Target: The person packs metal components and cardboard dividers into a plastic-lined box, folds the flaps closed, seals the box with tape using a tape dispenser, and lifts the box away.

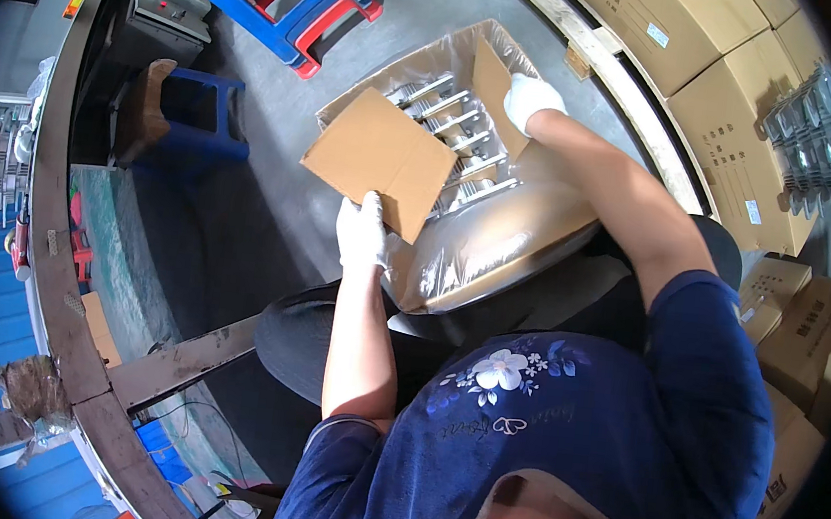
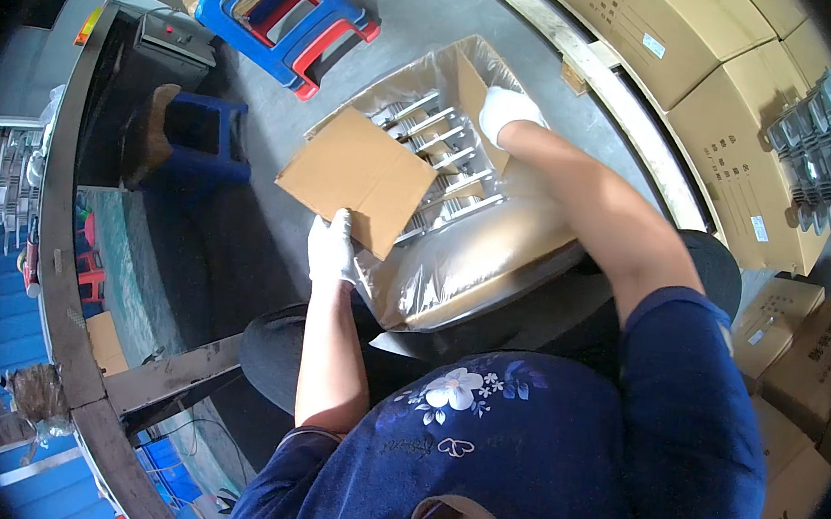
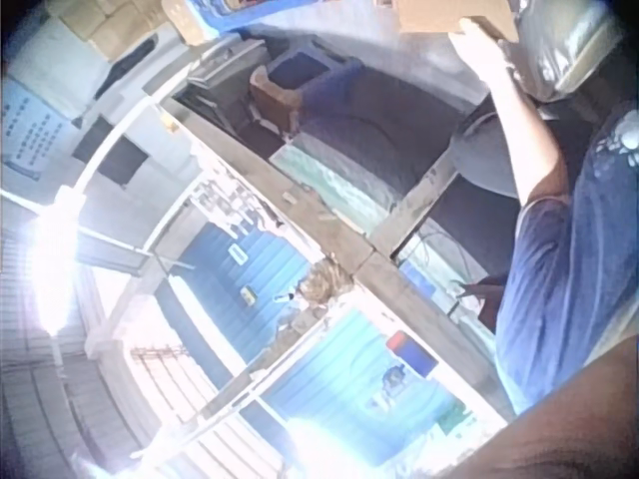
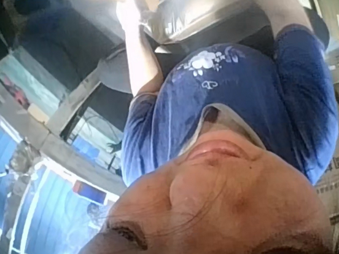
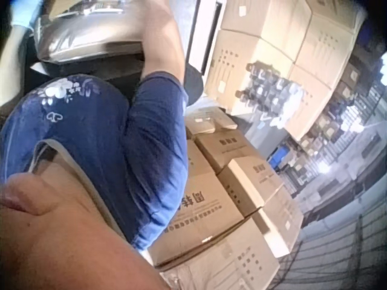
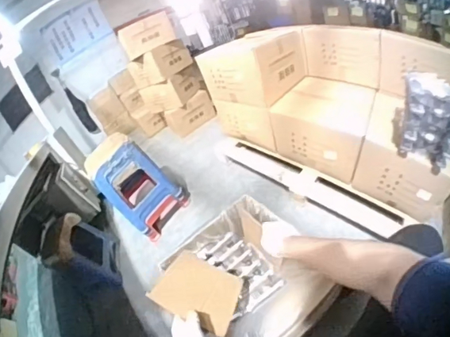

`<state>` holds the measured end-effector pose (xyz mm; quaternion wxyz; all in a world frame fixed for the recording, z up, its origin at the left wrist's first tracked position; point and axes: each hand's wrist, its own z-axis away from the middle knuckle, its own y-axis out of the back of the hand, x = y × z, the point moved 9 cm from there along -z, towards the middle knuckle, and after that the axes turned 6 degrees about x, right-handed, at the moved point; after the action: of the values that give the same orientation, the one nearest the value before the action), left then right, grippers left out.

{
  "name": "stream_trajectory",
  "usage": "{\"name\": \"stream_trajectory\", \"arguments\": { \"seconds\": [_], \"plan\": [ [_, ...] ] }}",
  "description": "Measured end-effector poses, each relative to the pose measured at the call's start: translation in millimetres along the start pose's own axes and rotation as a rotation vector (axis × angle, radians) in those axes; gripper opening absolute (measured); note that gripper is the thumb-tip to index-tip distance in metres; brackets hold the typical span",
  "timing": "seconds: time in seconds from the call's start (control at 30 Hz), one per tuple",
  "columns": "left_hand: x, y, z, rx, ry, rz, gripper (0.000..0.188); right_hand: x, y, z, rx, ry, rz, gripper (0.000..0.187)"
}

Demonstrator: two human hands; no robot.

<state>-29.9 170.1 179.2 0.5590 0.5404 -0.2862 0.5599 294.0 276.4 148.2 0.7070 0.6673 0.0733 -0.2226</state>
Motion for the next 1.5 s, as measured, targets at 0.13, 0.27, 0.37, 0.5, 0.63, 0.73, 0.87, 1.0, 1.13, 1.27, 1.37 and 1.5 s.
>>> {"name": "stream_trajectory", "arguments": {
  "seconds": [0.13,0.27,0.37,0.5,0.63,0.73,0.87,1.0,1.13,1.27,1.37,1.5],
  "plan": [
    [-4,-11,6,-0.076,0.069,0.032,0.031,31,-91,-6,-0.138,-0.033,0.003,0.032],
    [-20,-18,4,-0.108,0.043,0.048,0.028,37,-96,2,-0.209,-0.199,-0.076,0.039],
    [-29,-21,1,-0.134,-0.03,0.032,0.028,-2,-45,0,0.13,0.027,0.023,0.046],
    [-13,-35,17,-0.239,0.127,0.045,0.039,-71,15,30,0.293,0.325,-0.286,0.061],
    [8,-49,31,-0.366,0.126,0.428,0.044,-80,-7,62,-0.036,0.028,-0.484,0.065],
    [11,-56,37,-0.364,0.143,0.423,0.052,-37,-57,59,0.021,-0.088,-0.6,0.062],
    [8,-48,34,-0.26,0.199,0.517,0.054,-64,-74,73,-0.294,-0.024,-0.712,0.06],
    [29,-41,44,-0.236,0.371,0.715,0.05,-69,-65,90,-0.419,-0.328,-1.178,0.053],
    [16,-14,2,-0.209,0.046,0.475,0.037,-88,-28,74,-0.281,-0.128,-1.205,0.045],
    [50,-6,-7,-0.02,-0.072,0.203,0.035,-76,-13,77,-0.443,-0.191,-1.285,0.045],
    [66,-4,-34,0.105,-0.263,0.254,0.038,-63,-26,87,-0.571,-0.234,-1.192,0.046],
    [11,-14,-85,0.134,-0.128,0.299,0.044,-28,-11,75,-0.366,-0.275,-1.283,0.04]
  ]
}}
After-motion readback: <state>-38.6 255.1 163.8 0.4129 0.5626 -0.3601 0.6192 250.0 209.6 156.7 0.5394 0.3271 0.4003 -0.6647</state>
